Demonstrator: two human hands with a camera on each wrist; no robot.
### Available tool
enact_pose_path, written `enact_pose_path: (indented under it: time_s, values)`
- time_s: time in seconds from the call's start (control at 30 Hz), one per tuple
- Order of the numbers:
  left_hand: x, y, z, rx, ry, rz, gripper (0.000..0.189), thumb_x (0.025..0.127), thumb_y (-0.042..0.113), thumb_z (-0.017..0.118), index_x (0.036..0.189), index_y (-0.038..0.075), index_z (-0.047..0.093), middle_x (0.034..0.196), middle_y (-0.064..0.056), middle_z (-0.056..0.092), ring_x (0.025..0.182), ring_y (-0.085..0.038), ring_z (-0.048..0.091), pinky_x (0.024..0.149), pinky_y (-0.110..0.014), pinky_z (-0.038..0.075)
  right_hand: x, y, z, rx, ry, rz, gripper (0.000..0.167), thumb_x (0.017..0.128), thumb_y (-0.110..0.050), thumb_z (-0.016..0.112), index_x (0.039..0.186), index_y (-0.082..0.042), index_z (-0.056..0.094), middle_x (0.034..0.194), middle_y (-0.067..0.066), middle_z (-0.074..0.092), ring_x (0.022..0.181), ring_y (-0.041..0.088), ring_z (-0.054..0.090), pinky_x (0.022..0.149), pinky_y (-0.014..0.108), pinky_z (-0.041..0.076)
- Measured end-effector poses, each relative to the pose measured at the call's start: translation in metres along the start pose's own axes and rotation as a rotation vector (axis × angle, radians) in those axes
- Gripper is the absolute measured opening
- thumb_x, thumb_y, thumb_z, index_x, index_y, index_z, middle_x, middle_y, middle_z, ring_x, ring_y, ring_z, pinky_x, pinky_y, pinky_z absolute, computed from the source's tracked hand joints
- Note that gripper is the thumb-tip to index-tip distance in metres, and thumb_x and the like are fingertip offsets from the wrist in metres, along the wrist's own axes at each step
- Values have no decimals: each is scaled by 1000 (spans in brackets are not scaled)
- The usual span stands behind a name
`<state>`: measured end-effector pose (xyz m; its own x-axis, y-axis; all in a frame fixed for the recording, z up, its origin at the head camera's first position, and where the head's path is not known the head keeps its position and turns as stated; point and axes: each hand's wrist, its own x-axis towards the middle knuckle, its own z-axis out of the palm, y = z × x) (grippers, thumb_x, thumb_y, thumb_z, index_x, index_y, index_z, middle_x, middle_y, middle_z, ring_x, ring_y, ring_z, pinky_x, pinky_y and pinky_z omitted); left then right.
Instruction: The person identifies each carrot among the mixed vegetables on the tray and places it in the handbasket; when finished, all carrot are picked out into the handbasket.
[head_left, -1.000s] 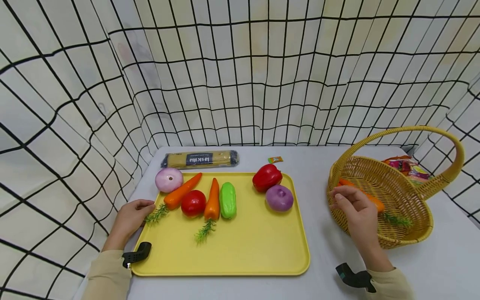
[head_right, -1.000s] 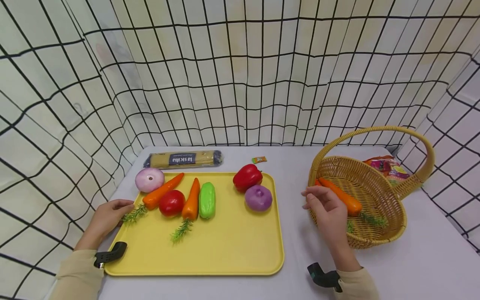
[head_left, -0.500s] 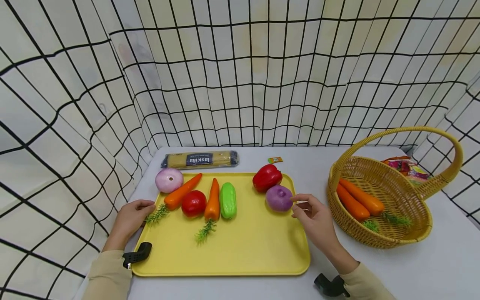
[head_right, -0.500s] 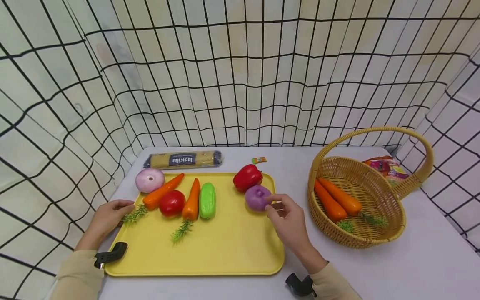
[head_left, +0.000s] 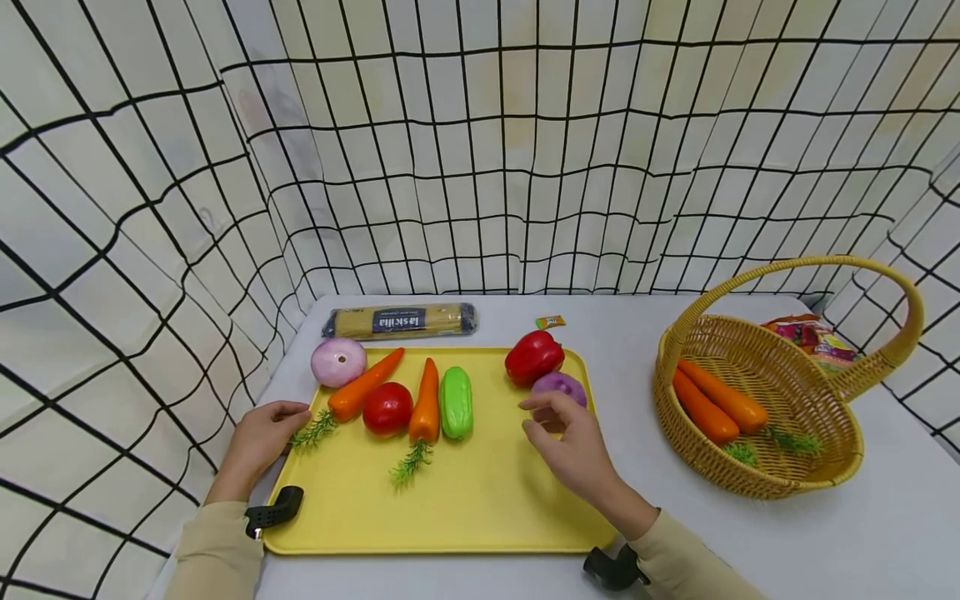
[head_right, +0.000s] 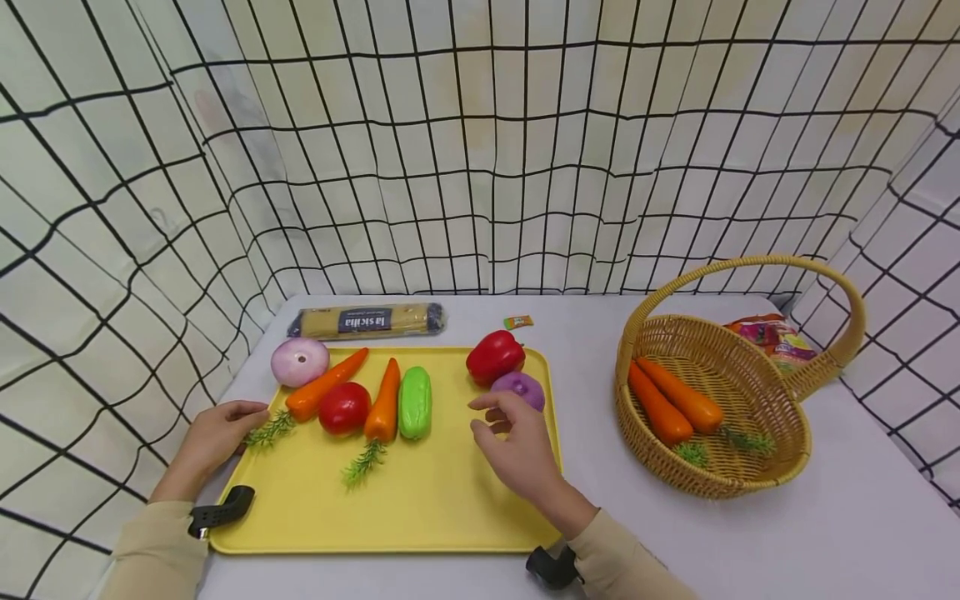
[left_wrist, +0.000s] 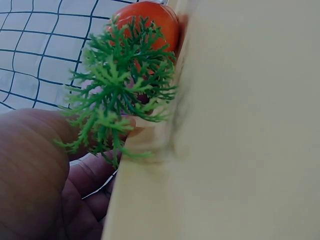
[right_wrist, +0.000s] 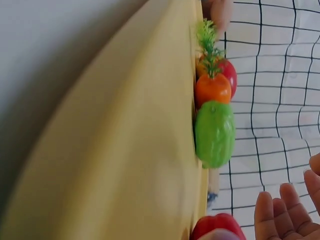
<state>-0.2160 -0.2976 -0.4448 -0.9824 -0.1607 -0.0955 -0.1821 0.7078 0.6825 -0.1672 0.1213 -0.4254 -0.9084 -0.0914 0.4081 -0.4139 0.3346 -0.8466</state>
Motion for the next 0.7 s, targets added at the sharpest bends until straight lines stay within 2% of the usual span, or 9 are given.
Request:
enact_pose_path:
  time_s: [0.27,0.47,0.7]
  values:
    - [0,-1,0,-18,-7,-3,49,98,36,55,125,-4,60,121,-25,61,91,-25,58,67,-29,48,3,-14,28,13,-52,40,22,85,0,69,103,-13,69,105,-2,67,95,28,63,80,34,55]
    - [-1,-1,0,-13,-7,-7,49,98,36,55,126,-4,60,121,-25,61,90,-25,58,66,-28,48,7,-22,46,25,-156,72,24,87,-5,68,110,-10,67,110,2,65,98,32,61,83,44,54]
    - [-1,1,0,-20,-7,1,49,98,36,56,125,-4,60,119,-25,61,90,-25,58,66,-28,48,13,-25,60,-34,-248,106,29,87,-9,67,115,-7,65,116,5,60,100,27,59,84,40,55]
